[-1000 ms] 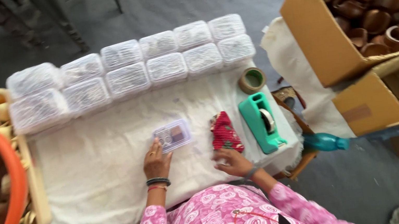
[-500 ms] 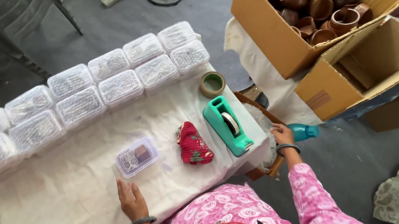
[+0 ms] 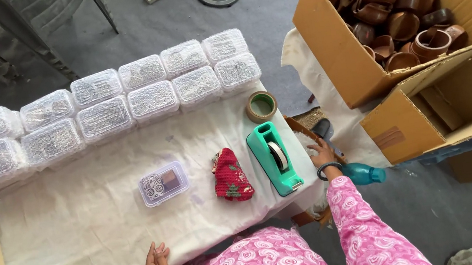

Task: The person wipes wooden carved items with a red cloth, places them into small plastic containers, and wraps the containers in bubble wrap. They handle the items one at a time, wiping them before placing them in the containers and then wrapping the containers.

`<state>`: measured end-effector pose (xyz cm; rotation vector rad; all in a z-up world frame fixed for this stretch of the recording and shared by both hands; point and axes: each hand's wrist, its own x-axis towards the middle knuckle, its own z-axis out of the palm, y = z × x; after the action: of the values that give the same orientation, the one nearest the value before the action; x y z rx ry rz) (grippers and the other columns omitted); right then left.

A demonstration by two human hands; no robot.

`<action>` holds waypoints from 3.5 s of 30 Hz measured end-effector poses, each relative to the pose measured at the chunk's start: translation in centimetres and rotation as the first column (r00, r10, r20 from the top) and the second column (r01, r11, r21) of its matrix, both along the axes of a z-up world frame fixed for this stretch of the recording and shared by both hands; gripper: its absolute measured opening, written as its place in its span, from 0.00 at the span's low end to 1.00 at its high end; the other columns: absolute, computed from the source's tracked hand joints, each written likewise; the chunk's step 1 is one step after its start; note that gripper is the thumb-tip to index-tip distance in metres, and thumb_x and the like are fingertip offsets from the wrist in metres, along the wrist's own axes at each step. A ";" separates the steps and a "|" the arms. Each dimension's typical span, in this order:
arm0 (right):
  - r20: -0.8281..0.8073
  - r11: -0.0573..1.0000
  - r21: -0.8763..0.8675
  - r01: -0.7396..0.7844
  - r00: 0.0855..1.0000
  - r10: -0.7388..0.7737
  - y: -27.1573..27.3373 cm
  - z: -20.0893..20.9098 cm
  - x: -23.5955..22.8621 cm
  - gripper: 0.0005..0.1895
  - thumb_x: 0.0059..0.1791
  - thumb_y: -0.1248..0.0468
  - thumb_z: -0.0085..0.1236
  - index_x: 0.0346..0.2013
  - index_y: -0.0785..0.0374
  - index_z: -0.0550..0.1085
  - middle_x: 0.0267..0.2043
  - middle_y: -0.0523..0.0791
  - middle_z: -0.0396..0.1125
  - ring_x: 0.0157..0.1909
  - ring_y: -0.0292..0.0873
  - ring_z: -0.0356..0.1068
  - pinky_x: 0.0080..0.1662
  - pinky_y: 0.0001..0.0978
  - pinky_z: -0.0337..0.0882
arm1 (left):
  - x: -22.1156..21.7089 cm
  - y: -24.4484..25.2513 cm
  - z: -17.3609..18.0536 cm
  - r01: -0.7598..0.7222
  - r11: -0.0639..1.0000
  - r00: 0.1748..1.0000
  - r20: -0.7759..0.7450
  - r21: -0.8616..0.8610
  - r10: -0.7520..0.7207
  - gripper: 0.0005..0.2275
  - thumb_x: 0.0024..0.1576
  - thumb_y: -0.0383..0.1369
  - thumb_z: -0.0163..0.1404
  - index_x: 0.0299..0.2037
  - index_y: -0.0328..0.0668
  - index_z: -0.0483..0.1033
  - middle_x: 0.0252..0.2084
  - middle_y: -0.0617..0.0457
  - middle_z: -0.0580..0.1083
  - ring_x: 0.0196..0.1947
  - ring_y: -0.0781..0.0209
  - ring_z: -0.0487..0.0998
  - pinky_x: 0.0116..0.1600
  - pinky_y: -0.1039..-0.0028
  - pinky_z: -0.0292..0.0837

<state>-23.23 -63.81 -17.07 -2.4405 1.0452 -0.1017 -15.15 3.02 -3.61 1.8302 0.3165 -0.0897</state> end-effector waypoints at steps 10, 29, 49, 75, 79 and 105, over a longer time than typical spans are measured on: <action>-0.157 0.995 -0.010 -0.097 0.983 0.094 -2.1 0.4 1.4 0.26 0.40 0.55 0.68 0.52 0.55 0.79 0.62 0.51 0.67 0.64 0.56 0.64 0.65 0.45 0.62 | 0.2 -0.8 1.0 0.083 0.993 0.994 -0.081 0.080 -0.077 0.19 0.66 0.36 0.48 0.62 0.31 0.73 0.49 0.44 0.81 0.49 0.59 0.83 0.55 0.73 0.74; 0.544 0.901 0.430 -0.058 0.813 -0.207 2.0 19.7 -2.0 0.14 0.47 0.71 0.60 0.48 0.65 0.75 0.36 0.37 0.69 0.34 0.28 0.65 0.38 0.20 0.68 | 2.7 -4.8 1.3 0.246 0.961 0.969 -0.016 0.128 -0.246 0.14 0.64 0.32 0.48 0.58 0.37 0.78 0.45 0.46 0.83 0.42 0.62 0.85 0.46 0.72 0.79; -0.113 -0.184 0.943 -0.276 0.257 -0.960 10.4 10.2 -5.9 0.04 0.51 0.68 0.55 0.39 0.65 0.71 0.34 0.46 0.70 0.34 0.44 0.71 0.39 0.39 0.75 | -3.6 -28.1 11.5 0.941 -0.185 -0.180 -0.045 0.283 -0.983 0.27 0.56 0.43 0.58 0.65 0.48 0.69 0.65 0.33 0.65 0.56 0.38 0.74 0.61 0.58 0.70; 0.572 0.669 0.741 -0.052 0.571 -0.589 11.3 21.5 -2.3 0.06 0.51 0.72 0.58 0.43 0.66 0.77 0.34 0.42 0.73 0.30 0.34 0.70 0.35 0.26 0.73 | 0.0 -20.6 14.3 0.725 0.451 0.603 0.165 -0.520 -0.780 0.04 0.58 0.18 0.50 0.41 0.32 0.73 0.39 0.53 0.72 0.40 0.67 0.75 0.46 0.80 0.71; 0.612 0.775 0.632 0.011 0.606 -0.508 10.9 20.8 -0.3 0.05 0.51 0.72 0.58 0.42 0.69 0.77 0.34 0.40 0.72 0.31 0.31 0.69 0.35 0.26 0.75 | 0.2 -20.0 16.8 0.752 0.444 0.604 0.238 -0.488 -0.761 0.05 0.58 0.14 0.47 0.39 0.30 0.71 0.40 0.55 0.70 0.40 0.69 0.77 0.46 0.81 0.75; 0.047 0.666 -0.344 -0.661 0.697 0.716 23.5 34.3 4.8 0.23 0.39 0.68 0.65 0.47 0.48 0.79 0.42 0.39 0.70 0.58 0.45 0.64 0.62 0.53 0.54 | 7.8 -17.1 6.4 0.683 0.716 0.644 0.344 0.144 -0.684 0.18 0.59 0.36 0.63 0.54 0.35 0.77 0.36 0.53 0.76 0.43 0.67 0.77 0.48 0.75 0.72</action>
<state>-18.48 -40.35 17.22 -2.8699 -0.0528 -0.2340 -7.30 -14.07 2.78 1.8303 -0.6788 -0.2616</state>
